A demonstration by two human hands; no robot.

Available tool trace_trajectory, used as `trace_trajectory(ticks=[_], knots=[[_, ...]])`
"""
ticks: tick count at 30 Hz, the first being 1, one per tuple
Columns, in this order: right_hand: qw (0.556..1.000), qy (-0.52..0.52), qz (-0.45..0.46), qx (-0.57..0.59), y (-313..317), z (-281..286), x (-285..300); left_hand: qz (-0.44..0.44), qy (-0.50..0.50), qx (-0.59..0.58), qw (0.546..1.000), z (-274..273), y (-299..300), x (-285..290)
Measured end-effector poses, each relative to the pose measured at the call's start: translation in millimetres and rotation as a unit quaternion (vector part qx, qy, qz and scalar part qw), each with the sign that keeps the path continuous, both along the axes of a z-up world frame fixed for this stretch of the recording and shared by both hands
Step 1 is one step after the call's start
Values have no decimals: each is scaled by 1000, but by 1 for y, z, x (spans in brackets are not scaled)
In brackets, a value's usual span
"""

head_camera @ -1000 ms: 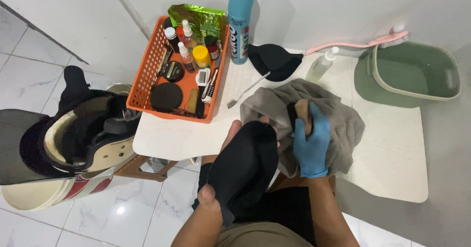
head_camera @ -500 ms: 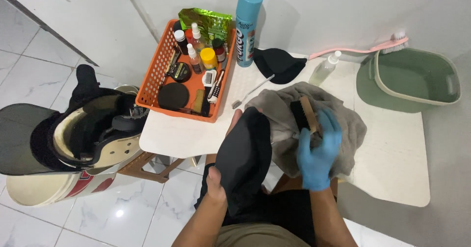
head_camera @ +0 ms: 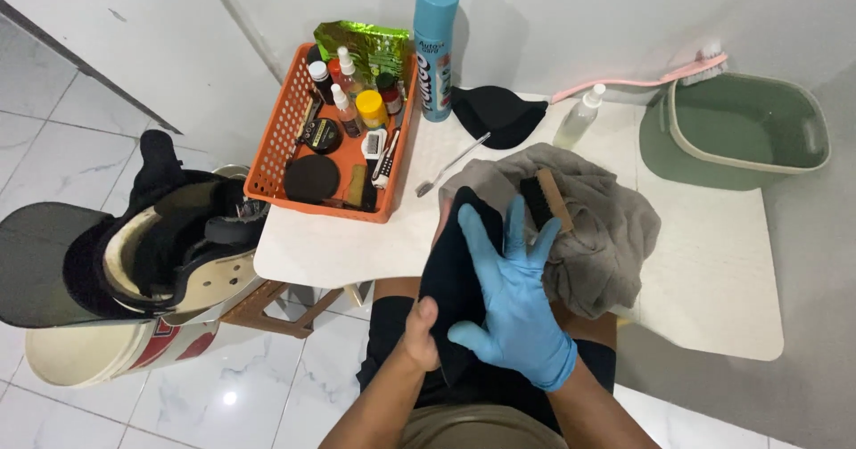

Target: The person cleans a black helmet part using a wooden brush and a cloth. They scrub the surface thoroughly, then use a toothbrush to clean a specific logo area, dipping the brush in water from a nearby basin.

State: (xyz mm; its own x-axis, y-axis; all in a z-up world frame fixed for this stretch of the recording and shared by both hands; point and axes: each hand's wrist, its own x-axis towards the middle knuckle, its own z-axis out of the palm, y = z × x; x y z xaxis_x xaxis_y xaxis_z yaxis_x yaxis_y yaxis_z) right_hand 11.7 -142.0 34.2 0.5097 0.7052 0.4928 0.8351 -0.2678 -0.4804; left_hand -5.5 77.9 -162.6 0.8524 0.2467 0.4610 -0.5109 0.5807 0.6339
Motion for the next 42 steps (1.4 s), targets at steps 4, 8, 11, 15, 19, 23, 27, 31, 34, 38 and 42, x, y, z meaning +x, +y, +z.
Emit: trace_trajectory(ticks=[4, 8, 11, 15, 19, 23, 27, 31, 34, 38, 42], knots=[[1000, 0, -7, 14, -1, 1, -7, -5, 6, -1, 1000, -4, -1, -5], [995, 52, 44, -67, -22, 15, -11, -6, 9, -4, 1000, -18, -1, -2], [991, 131, -22, 22, -35, 18, -12, -1, 17, -13, 1000, -32, -4, -4], [920, 259, -116, 271, -52, 16, -19, 7, 16, -19, 1000, -38, -1, 0], [941, 196, -130, 242, -46, 30, -23, 4, 24, -23, 999, 156, -61, -17], [999, 6, 26, 33, -39, 21, -20, -6, 36, -28, 999, 188, -81, -32], [997, -15, 16, -78, -11, 36, -11, -16, 39, -27, 999, 197, -88, -36], [991, -56, 45, -115, -15, 29, -20, -11, 41, -29, 999, 201, -86, -42], [981, 29, 122, -151, -29, 38, -25, -3, 45, -34, 998, 200, -86, -47], [999, 47, -3, 9, -41, 48, -27, -10, 56, -40, 998, 197, -91, -53], [997, -8, 39, -72, -27, 37, -14, -11, 62, 51, 997, 192, -102, -53]])
